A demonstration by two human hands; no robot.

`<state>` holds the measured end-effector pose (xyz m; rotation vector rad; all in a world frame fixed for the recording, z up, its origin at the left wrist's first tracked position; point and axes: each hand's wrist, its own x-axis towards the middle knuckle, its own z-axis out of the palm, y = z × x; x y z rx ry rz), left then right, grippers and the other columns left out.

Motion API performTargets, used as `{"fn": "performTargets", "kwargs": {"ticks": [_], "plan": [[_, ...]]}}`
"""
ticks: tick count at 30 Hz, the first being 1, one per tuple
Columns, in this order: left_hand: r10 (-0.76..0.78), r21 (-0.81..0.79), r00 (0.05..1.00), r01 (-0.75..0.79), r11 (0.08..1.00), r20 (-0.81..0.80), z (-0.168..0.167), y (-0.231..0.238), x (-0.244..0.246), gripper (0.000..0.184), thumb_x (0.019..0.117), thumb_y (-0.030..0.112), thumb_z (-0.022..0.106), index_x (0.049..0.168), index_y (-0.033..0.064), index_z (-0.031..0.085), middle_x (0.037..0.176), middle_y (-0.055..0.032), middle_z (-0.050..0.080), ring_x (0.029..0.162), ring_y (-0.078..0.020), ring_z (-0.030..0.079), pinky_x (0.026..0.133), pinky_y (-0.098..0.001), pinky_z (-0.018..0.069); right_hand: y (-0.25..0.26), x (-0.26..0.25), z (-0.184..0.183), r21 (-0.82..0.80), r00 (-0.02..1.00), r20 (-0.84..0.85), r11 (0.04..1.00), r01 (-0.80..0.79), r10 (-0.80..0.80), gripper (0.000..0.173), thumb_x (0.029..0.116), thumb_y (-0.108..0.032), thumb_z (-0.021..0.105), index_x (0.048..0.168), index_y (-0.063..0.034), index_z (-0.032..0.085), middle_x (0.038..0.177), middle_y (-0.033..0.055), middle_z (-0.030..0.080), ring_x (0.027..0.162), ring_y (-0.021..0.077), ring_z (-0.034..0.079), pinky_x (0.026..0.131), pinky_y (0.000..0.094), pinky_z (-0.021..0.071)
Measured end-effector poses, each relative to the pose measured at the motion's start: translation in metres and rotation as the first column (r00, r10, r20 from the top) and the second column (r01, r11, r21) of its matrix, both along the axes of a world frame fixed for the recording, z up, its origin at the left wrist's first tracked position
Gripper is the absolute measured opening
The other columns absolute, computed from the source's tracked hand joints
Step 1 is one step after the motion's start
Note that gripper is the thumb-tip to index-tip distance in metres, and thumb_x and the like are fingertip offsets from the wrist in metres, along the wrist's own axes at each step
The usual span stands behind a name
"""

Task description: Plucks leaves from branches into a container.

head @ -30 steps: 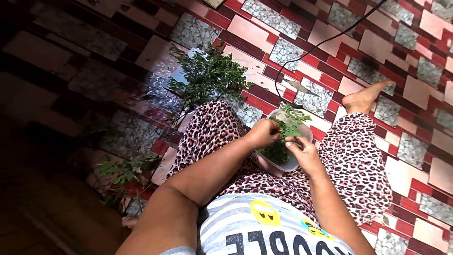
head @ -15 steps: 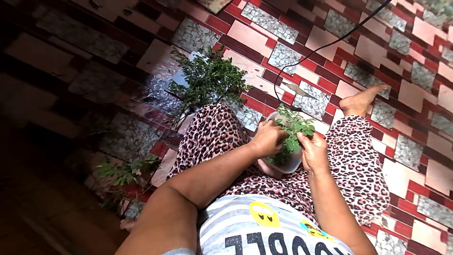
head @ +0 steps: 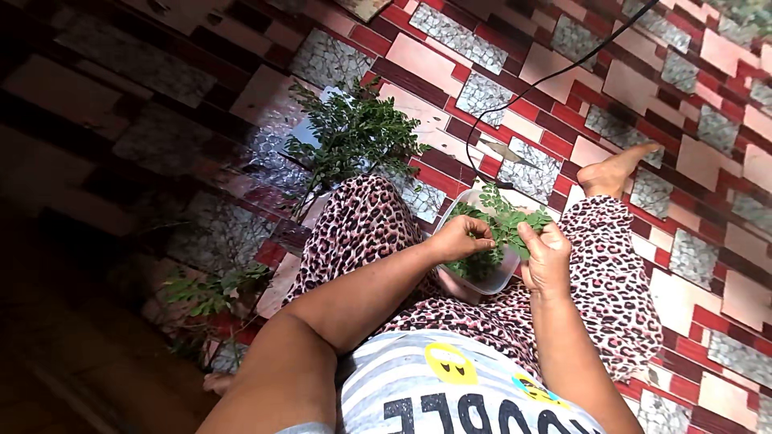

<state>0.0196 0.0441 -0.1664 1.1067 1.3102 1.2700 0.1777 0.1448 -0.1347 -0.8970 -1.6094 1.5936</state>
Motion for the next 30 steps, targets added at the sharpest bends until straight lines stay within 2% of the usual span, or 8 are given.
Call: {"fn": "performTargets", "kwargs": {"ticks": [7, 11, 13, 15, 19, 23, 27, 30], "plan": [[0.131, 0.006, 0.960, -0.137, 0.991, 0.248, -0.005, 0.002, 0.000, 0.004, 0.0929, -0.001, 0.070, 0.096, -0.0037, 0.071, 0.090, -0.0083, 0.069, 0.080, -0.0099, 0.063, 0.077, -0.0285, 0.0550, 0.002, 0.011, -0.016, -0.061, 0.995, 0.003, 0.993, 0.104, -0.104, 0.023, 0.0907, 0.010, 0.062, 0.110, -0.0031, 0.067, 0.103, 0.0045, 0.071, 0.082, 0.0120, 0.069, 0.071, 0.0298, 0.0614], [0.157, 0.005, 0.927, -0.169, 0.986, 0.340, -0.005, 0.002, 0.002, 0.003, 0.0914, -0.003, 0.070, 0.094, -0.0018, 0.068, 0.085, -0.0060, 0.066, 0.076, -0.0088, 0.061, 0.072, -0.0266, 0.0538, 0.000, 0.021, -0.017, -0.061, 0.998, 0.030, 0.997, 0.053, -0.051, 0.031, 0.0871, 0.012, 0.063, 0.115, -0.0032, 0.065, 0.109, 0.0052, 0.069, 0.092, 0.0120, 0.069, 0.080, 0.0299, 0.0604], [0.161, 0.006, 0.916, -0.176, 0.984, 0.368, -0.006, 0.002, 0.002, 0.004, 0.0919, -0.003, 0.069, 0.095, -0.0013, 0.067, 0.084, -0.0048, 0.065, 0.075, -0.0081, 0.060, 0.072, -0.0255, 0.0531, -0.001, 0.025, -0.016, 0.005, 0.995, 0.101, 1.000, -0.020, 0.020, 0.027, 0.0857, 0.009, 0.064, 0.109, -0.0032, 0.067, 0.101, 0.0038, 0.070, 0.086, 0.0103, 0.068, 0.076, 0.0277, 0.0591], [0.148, 0.005, 0.924, -0.160, 0.987, 0.353, -0.006, 0.002, 0.001, 0.003, 0.0937, -0.002, 0.066, 0.096, -0.0012, 0.066, 0.083, -0.0046, 0.063, 0.075, -0.0081, 0.059, 0.071, -0.0252, 0.0518, -0.002, 0.028, -0.015, 0.086, 0.986, 0.145, 0.991, -0.100, 0.087, 0.019, 0.0866, 0.005, 0.062, 0.102, -0.0027, 0.071, 0.101, 0.0039, 0.072, 0.092, 0.0106, 0.068, 0.082, 0.0289, 0.0584], [0.074, -0.010, 0.964, -0.074, 0.997, 0.254, -0.005, 0.003, 0.001, 0.004, 0.0951, 0.001, 0.065, 0.094, -0.0027, 0.064, 0.083, -0.0057, 0.060, 0.075, -0.0096, 0.057, 0.071, -0.0272, 0.0501, -0.003, 0.024, -0.005, 0.281, 0.997, 0.074, 0.959, -0.047, 0.027, 0.030, 0.0890, 0.002, 0.059, 0.118, -0.0007, 0.066, 0.121, 0.0068, 0.067, 0.110, 0.0157, 0.065, 0.094, 0.0330, 0.0558], [0.056, -0.013, 0.971, -0.054, 0.998, 0.233, -0.009, 0.004, 0.002, 0.005, 0.0952, 0.001, 0.066, 0.093, -0.0026, 0.064, 0.083, -0.0059, 0.061, 0.075, -0.0092, 0.057, 0.070, -0.0264, 0.0499, -0.003, 0.021, 0.017, 0.647, 0.996, 0.047, 0.757, -0.091, 0.079, 0.023, 0.0983, -0.002, 0.053, 0.115, -0.0026, 0.068, 0.124, 0.0065, 0.067, 0.115, 0.0161, 0.065, 0.096, 0.0337, 0.0566], [0.066, -0.028, 0.967, -0.061, 0.998, 0.246, -0.007, 0.004, 0.002, 0.004, 0.0955, 0.000, 0.065, 0.095, -0.0023, 0.063, 0.081, -0.0060, 0.059, 0.072, -0.0091, 0.055, 0.067, -0.0259, 0.0489, -0.016, 0.017, 0.011, 0.497, 0.979, 0.160, 0.847, -0.191, 0.127, 0.016, 0.0956, 0.002, 0.054, 0.101, -0.0012, 0.069, 0.106, 0.0056, 0.070, 0.095, 0.0132, 0.070, 0.083, 0.0315, 0.0618], [0.063, -0.010, 0.960, -0.062, 0.998, 0.272, -0.008, 0.003, 0.001, 0.002, 0.0952, -0.002, 0.065, 0.096, -0.0025, 0.063, 0.082, -0.0057, 0.060, 0.072, -0.0089, 0.056, 0.069, -0.0258, 0.0503, -0.021, 0.016, 0.000, 0.321, 0.958, 0.275, 0.932, -0.168, 0.078, 0.015, 0.0917, 0.001, 0.062, 0.106, 0.0022, 0.066, 0.105, 0.0078, 0.068, 0.083, 0.0111, 0.069, 0.074, 0.0277, 0.0620]]}}
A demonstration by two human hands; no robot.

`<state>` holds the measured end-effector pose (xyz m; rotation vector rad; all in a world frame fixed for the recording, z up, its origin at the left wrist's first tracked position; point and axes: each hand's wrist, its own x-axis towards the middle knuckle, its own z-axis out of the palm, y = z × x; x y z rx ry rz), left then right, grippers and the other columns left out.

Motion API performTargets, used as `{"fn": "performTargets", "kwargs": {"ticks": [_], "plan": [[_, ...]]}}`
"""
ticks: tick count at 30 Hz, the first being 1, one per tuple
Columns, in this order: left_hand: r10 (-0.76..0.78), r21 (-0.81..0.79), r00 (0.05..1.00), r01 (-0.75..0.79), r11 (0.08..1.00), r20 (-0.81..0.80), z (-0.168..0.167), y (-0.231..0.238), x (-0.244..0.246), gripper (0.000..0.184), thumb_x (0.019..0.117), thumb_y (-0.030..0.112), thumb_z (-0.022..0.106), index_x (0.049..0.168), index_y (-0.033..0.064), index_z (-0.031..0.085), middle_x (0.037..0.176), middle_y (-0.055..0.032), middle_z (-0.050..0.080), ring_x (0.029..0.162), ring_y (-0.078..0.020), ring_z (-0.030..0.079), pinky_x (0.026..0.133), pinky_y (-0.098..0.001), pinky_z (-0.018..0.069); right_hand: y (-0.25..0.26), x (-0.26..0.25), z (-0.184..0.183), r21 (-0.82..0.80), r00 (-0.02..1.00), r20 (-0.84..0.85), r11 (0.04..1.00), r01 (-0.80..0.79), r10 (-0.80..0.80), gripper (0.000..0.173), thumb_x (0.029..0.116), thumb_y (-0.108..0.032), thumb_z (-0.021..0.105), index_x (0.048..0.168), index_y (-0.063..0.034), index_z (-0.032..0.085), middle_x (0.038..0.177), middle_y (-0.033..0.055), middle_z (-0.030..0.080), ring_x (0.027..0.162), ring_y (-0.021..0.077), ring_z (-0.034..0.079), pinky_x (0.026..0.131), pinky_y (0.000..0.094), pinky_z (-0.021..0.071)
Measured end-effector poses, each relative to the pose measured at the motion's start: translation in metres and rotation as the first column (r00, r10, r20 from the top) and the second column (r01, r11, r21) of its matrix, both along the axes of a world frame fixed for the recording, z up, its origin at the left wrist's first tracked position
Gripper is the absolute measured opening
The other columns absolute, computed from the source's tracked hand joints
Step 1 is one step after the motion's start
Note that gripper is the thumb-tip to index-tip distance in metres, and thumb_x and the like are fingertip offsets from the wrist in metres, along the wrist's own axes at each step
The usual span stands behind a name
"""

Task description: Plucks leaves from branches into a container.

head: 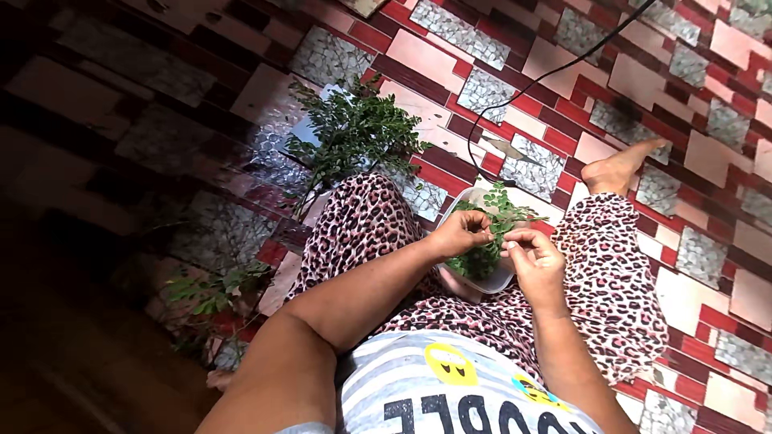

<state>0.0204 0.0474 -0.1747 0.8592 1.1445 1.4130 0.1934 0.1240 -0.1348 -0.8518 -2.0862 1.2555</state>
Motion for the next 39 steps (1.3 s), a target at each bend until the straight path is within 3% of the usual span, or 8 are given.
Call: {"fn": "performTargets", "kwargs": {"ticks": [7, 14, 19, 22, 25, 27, 31, 39], "plan": [[-0.015, 0.017, 0.998, 0.016, 1.000, -0.058, 0.002, 0.001, 0.000, 0.005, 0.0928, -0.002, 0.068, 0.095, -0.0043, 0.065, 0.082, -0.0079, 0.063, 0.073, -0.0097, 0.058, 0.070, -0.0267, 0.0509, 0.001, -0.007, -0.010, -0.084, 1.000, 0.023, 0.996, 0.012, -0.010, 0.014, 0.0883, -0.007, 0.076, 0.096, -0.0008, 0.067, 0.103, 0.0061, 0.065, 0.083, 0.0067, 0.065, 0.072, 0.0227, 0.0585], [-0.035, -0.021, 0.994, 0.033, 0.999, -0.105, 0.000, 0.001, -0.001, 0.009, 0.0938, 0.003, 0.070, 0.089, -0.0019, 0.064, 0.078, -0.0048, 0.060, 0.069, -0.0079, 0.055, 0.065, -0.0251, 0.0477, 0.003, -0.008, -0.015, 0.066, 0.998, 0.068, 0.998, -0.011, 0.006, 0.006, 0.0950, -0.003, 0.065, 0.090, 0.0006, 0.066, 0.091, 0.0045, 0.064, 0.084, 0.0046, 0.061, 0.078, 0.0213, 0.0537], [-0.017, -0.093, 1.000, 0.017, 0.996, -0.008, -0.001, 0.000, -0.004, 0.007, 0.0951, 0.004, 0.067, 0.090, 0.0010, 0.063, 0.079, -0.0023, 0.059, 0.073, -0.0077, 0.055, 0.070, -0.0262, 0.0485, 0.013, -0.001, -0.013, 0.020, 0.995, 0.081, 0.998, 0.064, -0.066, 0.013, 0.1001, -0.006, 0.058, 0.096, 0.0014, 0.068, 0.100, 0.0068, 0.067, 0.084, 0.0066, 0.064, 0.076, 0.0240, 0.0562], [-0.022, -0.116, 1.000, 0.021, 0.993, -0.008, 0.001, -0.002, -0.006, 0.005, 0.0952, 0.003, 0.067, 0.091, 0.0010, 0.064, 0.081, -0.0016, 0.062, 0.075, -0.0072, 0.059, 0.075, -0.0265, 0.0521, 0.020, 0.001, -0.005, 0.035, 0.986, 0.118, 0.992, 0.118, -0.121, 0.020, 0.1013, -0.007, 0.054, 0.099, 0.0026, 0.071, 0.112, 0.0109, 0.069, 0.100, 0.0118, 0.066, 0.087, 0.0301, 0.0557], [-0.040, -0.123, 0.997, 0.033, 0.992, -0.059, -0.001, 0.000, -0.005, 0.005, 0.0944, 0.004, 0.069, 0.092, 0.0013, 0.066, 0.081, -0.0008, 0.064, 0.075, -0.0060, 0.060, 0.075, -0.0260, 0.0528, 0.025, 0.002, 0.005, 0.039, 0.984, 0.141, 0.994, 0.106, -0.110, 0.023, 0.1040, -0.013, 0.054, 0.110, 0.0007, 0.072, 0.126, 0.0132, 0.066, 0.119, 0.0171, 0.062, 0.099, 0.0353, 0.0526], [-0.052, -0.124, 0.994, 0.040, 0.991, -0.098, -0.003, 0.001, -0.005, 0.007, 0.0939, 0.005, 0.069, 0.090, 0.0018, 0.065, 0.080, -0.0004, 0.064, 0.074, -0.0057, 0.060, 0.074, -0.0259, 0.0524, 0.025, 0.000, 0.008, 0.065, 0.990, 0.136, 0.997, 0.033, -0.042, 0.024, 0.1025, -0.018, 0.058, 0.112, -0.0005, 0.072, 0.128, 0.0136, 0.064, 0.118, 0.0184, 0.062, 0.096, 0.0350, 0.0548], [-0.058, -0.101, 0.987, 0.043, 0.994, -0.148, -0.004, -0.002, -0.005, 0.007, 0.0924, 0.005, 0.071, 0.091, 0.0005, 0.067, 0.082, -0.0013, 0.065, 0.077, -0.0065, 0.062, 0.077, -0.0270, 0.0548, 0.014, -0.012, 0.006, 0.016, 0.967, 0.247, 0.997, -0.070, 0.064, 0.024, 0.0909, -0.020, 0.076, 0.106, -0.0020, 0.074, 0.128, 0.0140, 0.064, 0.123, 0.0267, 0.059, 0.103, 0.0473, 0.0509], [-0.013, -0.046, 0.982, 0.004, 0.999, -0.190, -0.010, 0.000, -0.006, 0.002, 0.0892, 0.003, 0.070, 0.089, 0.0019, 0.068, 0.079, 0.0017, 0.067, 0.074, -0.0051, 0.064, 0.074, -0.0249, 0.0563, 0.005, -0.028, 0.009, -0.003, 0.926, 0.372, 0.998, -0.071, 0.067, 0.021, 0.0957, -0.018, 0.067, 0.103, 0.0015, 0.073, 0.123, 0.0155, 0.068, 0.124, 0.0284, 0.059, 0.110, 0.0464, 0.0426]]}}
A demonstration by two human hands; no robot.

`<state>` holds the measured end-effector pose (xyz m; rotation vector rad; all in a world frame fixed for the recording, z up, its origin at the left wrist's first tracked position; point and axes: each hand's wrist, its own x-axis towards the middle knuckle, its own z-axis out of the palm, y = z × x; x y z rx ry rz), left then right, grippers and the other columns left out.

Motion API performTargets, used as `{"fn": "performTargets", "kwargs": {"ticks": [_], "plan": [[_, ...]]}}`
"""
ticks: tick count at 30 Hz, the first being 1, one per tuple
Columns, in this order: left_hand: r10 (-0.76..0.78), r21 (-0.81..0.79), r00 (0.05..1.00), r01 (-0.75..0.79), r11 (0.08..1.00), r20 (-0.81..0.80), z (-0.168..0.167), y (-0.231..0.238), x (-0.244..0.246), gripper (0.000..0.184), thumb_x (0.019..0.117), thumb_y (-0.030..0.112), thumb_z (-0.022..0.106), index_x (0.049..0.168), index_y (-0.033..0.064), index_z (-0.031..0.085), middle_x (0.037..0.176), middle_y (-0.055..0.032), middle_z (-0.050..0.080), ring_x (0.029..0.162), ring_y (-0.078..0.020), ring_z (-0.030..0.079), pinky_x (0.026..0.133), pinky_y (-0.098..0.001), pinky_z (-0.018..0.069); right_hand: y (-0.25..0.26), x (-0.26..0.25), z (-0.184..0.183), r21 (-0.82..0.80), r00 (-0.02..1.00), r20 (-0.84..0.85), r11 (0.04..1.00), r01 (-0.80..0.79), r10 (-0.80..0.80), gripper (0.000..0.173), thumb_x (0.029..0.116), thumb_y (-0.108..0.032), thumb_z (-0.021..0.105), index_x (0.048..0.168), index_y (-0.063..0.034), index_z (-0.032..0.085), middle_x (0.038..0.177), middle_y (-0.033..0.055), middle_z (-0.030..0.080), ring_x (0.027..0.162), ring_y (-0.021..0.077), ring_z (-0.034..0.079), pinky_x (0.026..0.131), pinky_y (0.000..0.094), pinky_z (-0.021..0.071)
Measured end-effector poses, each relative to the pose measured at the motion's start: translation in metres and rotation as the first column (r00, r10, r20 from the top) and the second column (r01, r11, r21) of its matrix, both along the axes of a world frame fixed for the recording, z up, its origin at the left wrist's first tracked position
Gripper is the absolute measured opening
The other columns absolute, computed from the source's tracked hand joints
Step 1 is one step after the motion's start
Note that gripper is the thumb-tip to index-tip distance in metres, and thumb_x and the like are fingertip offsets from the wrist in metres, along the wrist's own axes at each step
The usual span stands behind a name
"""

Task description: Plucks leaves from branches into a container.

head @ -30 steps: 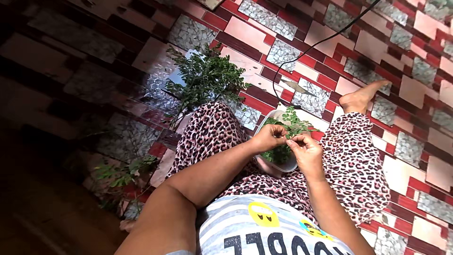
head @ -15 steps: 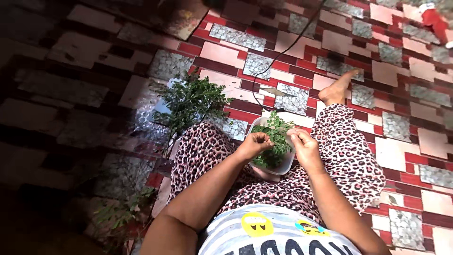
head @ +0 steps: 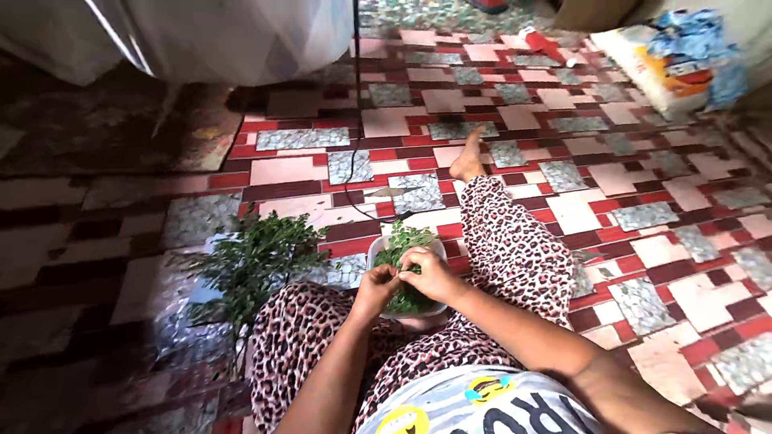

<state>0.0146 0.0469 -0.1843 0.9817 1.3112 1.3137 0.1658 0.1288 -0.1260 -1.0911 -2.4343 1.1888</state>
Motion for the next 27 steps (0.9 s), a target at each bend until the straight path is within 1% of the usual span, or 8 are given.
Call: {"fn": "performTargets", "kwargs": {"ticks": [4, 7, 9, 10, 12, 16, 22, 27], "plan": [[-0.009, 0.016, 1.000, 0.010, 1.000, -0.024, 0.000, -0.001, 0.001, 0.002, 0.0889, 0.003, 0.069, 0.088, 0.0022, 0.068, 0.078, 0.0019, 0.067, 0.073, -0.0042, 0.064, 0.072, -0.0238, 0.0561, 0.000, -0.005, -0.003, -0.006, 1.000, -0.007, 1.000, -0.025, 0.025, 0.019, 0.0951, -0.012, 0.062, 0.100, 0.0044, 0.071, 0.121, 0.0174, 0.068, 0.121, 0.0269, 0.060, 0.108, 0.0414, 0.0443], [-0.037, 0.036, 0.999, 0.038, 0.999, -0.025, -0.001, -0.001, -0.001, 0.003, 0.0902, 0.003, 0.069, 0.088, 0.0023, 0.067, 0.079, 0.0016, 0.066, 0.073, -0.0051, 0.064, 0.073, -0.0245, 0.0560, 0.000, -0.010, -0.007, -0.069, 0.989, -0.130, 0.995, 0.068, -0.076, 0.018, 0.0932, -0.007, 0.058, 0.100, 0.0054, 0.070, 0.117, 0.0174, 0.067, 0.109, 0.0214, 0.064, 0.096, 0.0350, 0.0516], [-0.041, 0.029, 0.998, 0.043, 0.999, -0.044, -0.003, -0.001, -0.002, 0.004, 0.0906, 0.003, 0.067, 0.087, 0.0035, 0.065, 0.078, 0.0020, 0.064, 0.072, -0.0048, 0.062, 0.071, -0.0236, 0.0542, 0.001, -0.012, -0.005, -0.113, 0.955, -0.242, 0.983, 0.148, -0.171, 0.015, 0.0940, -0.006, 0.058, 0.095, 0.0037, 0.069, 0.115, 0.0154, 0.068, 0.100, 0.0170, 0.065, 0.086, 0.0318, 0.0546], [-0.029, 0.023, 0.999, 0.029, 0.999, -0.034, -0.003, 0.000, -0.002, 0.004, 0.0914, 0.003, 0.066, 0.088, 0.0033, 0.066, 0.079, 0.0019, 0.064, 0.072, -0.0049, 0.062, 0.071, -0.0237, 0.0541, 0.002, -0.011, -0.004, -0.125, 0.939, -0.283, 0.978, 0.166, -0.195, 0.012, 0.0943, -0.005, 0.059, 0.093, 0.0028, 0.068, 0.113, 0.0142, 0.067, 0.097, 0.0154, 0.065, 0.084, 0.0309, 0.0554], [0.002, 0.014, 1.000, -0.003, 1.000, 0.018, -0.001, 0.000, -0.003, 0.003, 0.0929, 0.004, 0.065, 0.091, 0.0020, 0.066, 0.082, 0.0005, 0.065, 0.076, -0.0068, 0.063, 0.075, -0.0256, 0.0547, 0.006, -0.006, -0.004, -0.141, 0.921, -0.318, 0.972, 0.187, -0.223, 0.012, 0.0961, -0.006, 0.061, 0.096, 0.0031, 0.068, 0.110, 0.0134, 0.069, 0.094, 0.0150, 0.066, 0.083, 0.0318, 0.0554], [0.036, 0.015, 0.996, -0.038, 0.999, 0.082, 0.001, 0.001, -0.004, 0.006, 0.0956, 0.005, 0.064, 0.097, -0.0005, 0.067, 0.086, -0.0024, 0.067, 0.079, -0.0087, 0.064, 0.078, -0.0275, 0.0556, 0.006, 0.001, -0.014, -0.180, 0.910, -0.293, 0.952, 0.247, -0.292, 0.014, 0.0995, -0.008, 0.059, 0.102, 0.0043, 0.067, 0.107, 0.0142, 0.069, 0.093, 0.0172, 0.069, 0.085, 0.0345, 0.0593], [0.051, 0.037, 0.992, -0.056, 0.998, 0.114, 0.004, 0.001, -0.002, 0.007, 0.0961, 0.004, 0.062, 0.096, -0.0011, 0.066, 0.084, -0.0021, 0.066, 0.079, -0.0084, 0.064, 0.079, -0.0282, 0.0551, -0.007, 0.006, -0.023, -0.126, 0.949, -0.213, 0.969, 0.211, -0.234, 0.015, 0.0973, -0.009, 0.060, 0.099, 0.0048, 0.067, 0.093, 0.0102, 0.066, 0.082, 0.0079, 0.062, 0.076, 0.0237, 0.0527], [0.038, 0.037, 0.994, -0.042, 0.998, 0.105, 0.007, -0.001, 0.000, 0.004, 0.0959, 0.004, 0.063, 0.096, 0.0001, 0.065, 0.087, -0.0015, 0.065, 0.083, -0.0073, 0.063, 0.082, -0.0268, 0.0541, -0.010, 0.007, -0.020, -0.144, 0.947, -0.222, 0.969, 0.203, -0.232, 0.013, 0.0968, -0.008, 0.060, 0.096, 0.0039, 0.066, 0.091, 0.0090, 0.065, 0.080, 0.0079, 0.062, 0.075, 0.0241, 0.0532]]}}
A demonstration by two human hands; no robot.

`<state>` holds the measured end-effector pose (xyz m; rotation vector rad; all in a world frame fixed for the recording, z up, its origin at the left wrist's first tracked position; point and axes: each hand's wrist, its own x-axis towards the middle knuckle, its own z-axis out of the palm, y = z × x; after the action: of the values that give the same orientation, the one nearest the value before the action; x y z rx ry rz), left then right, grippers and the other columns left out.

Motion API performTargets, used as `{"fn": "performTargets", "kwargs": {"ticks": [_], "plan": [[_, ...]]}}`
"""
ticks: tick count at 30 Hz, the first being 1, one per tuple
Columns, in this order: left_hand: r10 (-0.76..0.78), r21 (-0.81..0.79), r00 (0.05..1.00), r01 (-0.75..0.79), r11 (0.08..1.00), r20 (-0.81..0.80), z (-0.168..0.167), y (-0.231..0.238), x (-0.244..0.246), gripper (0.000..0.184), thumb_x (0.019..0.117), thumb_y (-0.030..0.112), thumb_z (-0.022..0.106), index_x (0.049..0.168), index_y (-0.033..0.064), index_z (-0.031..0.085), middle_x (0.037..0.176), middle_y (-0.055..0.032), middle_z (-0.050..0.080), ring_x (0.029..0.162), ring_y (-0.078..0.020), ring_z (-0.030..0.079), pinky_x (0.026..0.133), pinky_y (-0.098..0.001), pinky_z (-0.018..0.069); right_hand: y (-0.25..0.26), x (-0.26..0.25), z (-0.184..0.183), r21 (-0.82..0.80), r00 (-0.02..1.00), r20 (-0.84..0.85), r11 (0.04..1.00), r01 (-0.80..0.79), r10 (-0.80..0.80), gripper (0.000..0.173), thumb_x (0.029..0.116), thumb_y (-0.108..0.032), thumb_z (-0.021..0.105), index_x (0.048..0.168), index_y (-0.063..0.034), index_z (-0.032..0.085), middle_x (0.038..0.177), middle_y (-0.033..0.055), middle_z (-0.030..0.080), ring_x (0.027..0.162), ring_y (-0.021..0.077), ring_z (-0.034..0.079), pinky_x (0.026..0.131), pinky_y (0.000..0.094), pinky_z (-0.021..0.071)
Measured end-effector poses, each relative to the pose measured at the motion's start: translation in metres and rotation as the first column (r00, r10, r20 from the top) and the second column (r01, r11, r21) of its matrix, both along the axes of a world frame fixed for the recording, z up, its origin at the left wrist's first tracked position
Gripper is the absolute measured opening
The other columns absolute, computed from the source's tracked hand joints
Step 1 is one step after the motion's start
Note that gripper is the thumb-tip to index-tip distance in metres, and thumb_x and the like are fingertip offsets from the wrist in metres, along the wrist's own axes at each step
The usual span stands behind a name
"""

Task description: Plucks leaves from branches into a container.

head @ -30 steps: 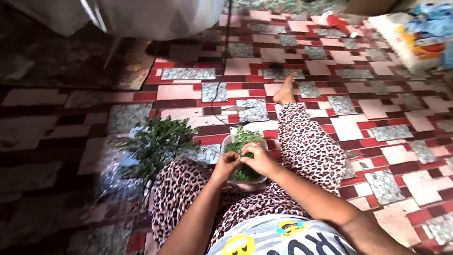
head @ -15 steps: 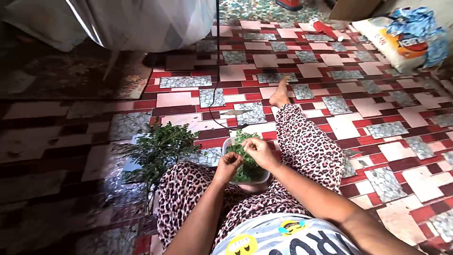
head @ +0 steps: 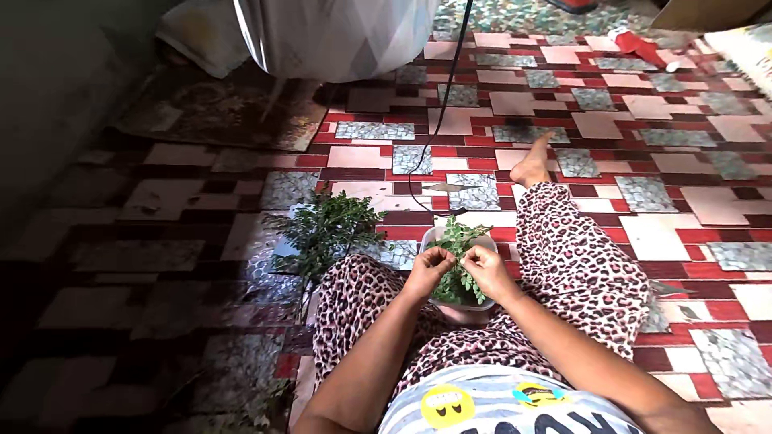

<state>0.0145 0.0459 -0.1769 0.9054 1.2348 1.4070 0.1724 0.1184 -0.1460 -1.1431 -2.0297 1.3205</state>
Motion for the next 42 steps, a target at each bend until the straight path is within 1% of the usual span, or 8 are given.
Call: {"fn": "performTargets", "kwargs": {"ticks": [5, 9, 13, 21, 27, 31, 34, 42], "plan": [[-0.029, -0.043, 0.999, 0.030, 0.999, 0.015, 0.002, -0.002, 0.001, 0.006, 0.0968, 0.004, 0.063, 0.098, -0.0016, 0.064, 0.089, -0.0037, 0.065, 0.084, -0.0085, 0.064, 0.084, -0.0289, 0.0553, 0.007, 0.005, 0.002, 0.220, 0.963, -0.262, 0.968, 0.122, -0.062, 0.008, 0.0957, -0.002, 0.060, 0.097, 0.0022, 0.067, 0.103, 0.0103, 0.071, 0.094, 0.0138, 0.068, 0.085, 0.0322, 0.0574], [-0.023, -0.058, 1.000, 0.024, 0.998, 0.021, 0.001, 0.000, 0.002, 0.006, 0.0971, 0.005, 0.063, 0.096, -0.0009, 0.064, 0.087, -0.0037, 0.065, 0.081, -0.0091, 0.063, 0.082, -0.0290, 0.0550, 0.002, -0.001, 0.008, 0.143, 0.919, -0.390, 0.983, 0.116, -0.052, 0.007, 0.0975, 0.001, 0.055, 0.099, 0.0001, 0.062, 0.101, 0.0081, 0.070, 0.087, 0.0154, 0.071, 0.080, 0.0331, 0.0620], [0.017, -0.065, 0.994, -0.010, 0.998, 0.106, 0.002, 0.000, 0.003, 0.002, 0.0961, 0.001, 0.064, 0.097, -0.0009, 0.064, 0.087, -0.0038, 0.065, 0.082, -0.0096, 0.064, 0.081, -0.0287, 0.0559, -0.008, -0.004, -0.001, -0.044, 0.936, -0.312, 0.987, 0.155, -0.160, 0.007, 0.0996, -0.002, 0.055, 0.099, 0.0007, 0.062, 0.096, 0.0089, 0.070, 0.078, 0.0167, 0.071, 0.072, 0.0334, 0.0625], [0.039, -0.113, 0.963, -0.009, 0.994, 0.267, -0.001, 0.002, 0.002, 0.003, 0.0980, 0.000, 0.060, 0.098, 0.0007, 0.063, 0.085, -0.0045, 0.067, 0.079, -0.0119, 0.065, 0.078, -0.0291, 0.0556, 0.009, 0.004, -0.008, -0.095, 0.936, -0.290, 0.979, 0.178, -0.199, 0.010, 0.1011, -0.005, 0.056, 0.101, 0.0009, 0.063, 0.101, 0.0099, 0.069, 0.078, 0.0164, 0.070, 0.072, 0.0339, 0.0624], [0.045, -0.132, 0.966, -0.011, 0.991, 0.255, 0.000, 0.001, 0.002, 0.005, 0.1003, 0.003, 0.058, 0.099, 0.0006, 0.063, 0.085, -0.0040, 0.066, 0.078, -0.0117, 0.064, 0.077, -0.0294, 0.0556, 0.019, 0.014, -0.006, -0.002, 0.996, 0.073, 0.999, 0.044, -0.044, 0.016, 0.1005, -0.008, 0.060, 0.103, 0.0001, 0.073, 0.100, 0.0105, 0.071, 0.091, 0.0150, 0.065, 0.085, 0.0371, 0.0531], [0.038, -0.127, 0.967, -0.006, 0.992, 0.254, 0.000, 0.001, 0.003, 0.005, 0.0998, 0.003, 0.059, 0.100, 0.0007, 0.064, 0.085, -0.0035, 0.066, 0.077, -0.0108, 0.064, 0.077, -0.0285, 0.0559, 0.014, 0.011, -0.004, -0.111, 0.992, -0.114, 0.993, 0.040, -0.053, 0.016, 0.0908, 0.003, 0.067, 0.106, 0.0019, 0.069, 0.107, 0.0106, 0.069, 0.097, 0.0144, 0.066, 0.087, 0.0327, 0.0560], [0.035, -0.128, 0.967, -0.003, 0.992, 0.252, -0.001, 0.002, 0.004, 0.004, 0.0994, 0.002, 0.060, 0.099, 0.0007, 0.063, 0.084, -0.0036, 0.066, 0.077, -0.0108, 0.064, 0.076, -0.0281, 0.0556, 0.009, 0.006, 0.001, -0.236, 0.979, -0.192, 0.972, 0.019, -0.066, 0.009, 0.0923, -0.002, 0.068, 0.101, -0.0009, 0.069, 0.095, 0.0057, 0.067, 0.087, 0.0113, 0.064, 0.083, 0.0303, 0.0556], [0.019, -0.105, 0.988, -0.003, 0.995, 0.151, 0.001, 0.001, 0.006, 0.005, 0.0978, 0.003, 0.062, 0.094, 0.0003, 0.063, 0.083, -0.0031, 0.065, 0.075, -0.0105, 0.063, 0.077, -0.0290, 0.0556, 0.009, 0.005, -0.004, -0.077, 0.994, -0.104, 0.997, 0.028, -0.036, 0.004, 0.0922, 0.000, 0.067, 0.089, -0.0013, 0.065, 0.084, 0.0041, 0.062, 0.076, 0.0088, 0.059, 0.072, 0.0274, 0.0521]]}}
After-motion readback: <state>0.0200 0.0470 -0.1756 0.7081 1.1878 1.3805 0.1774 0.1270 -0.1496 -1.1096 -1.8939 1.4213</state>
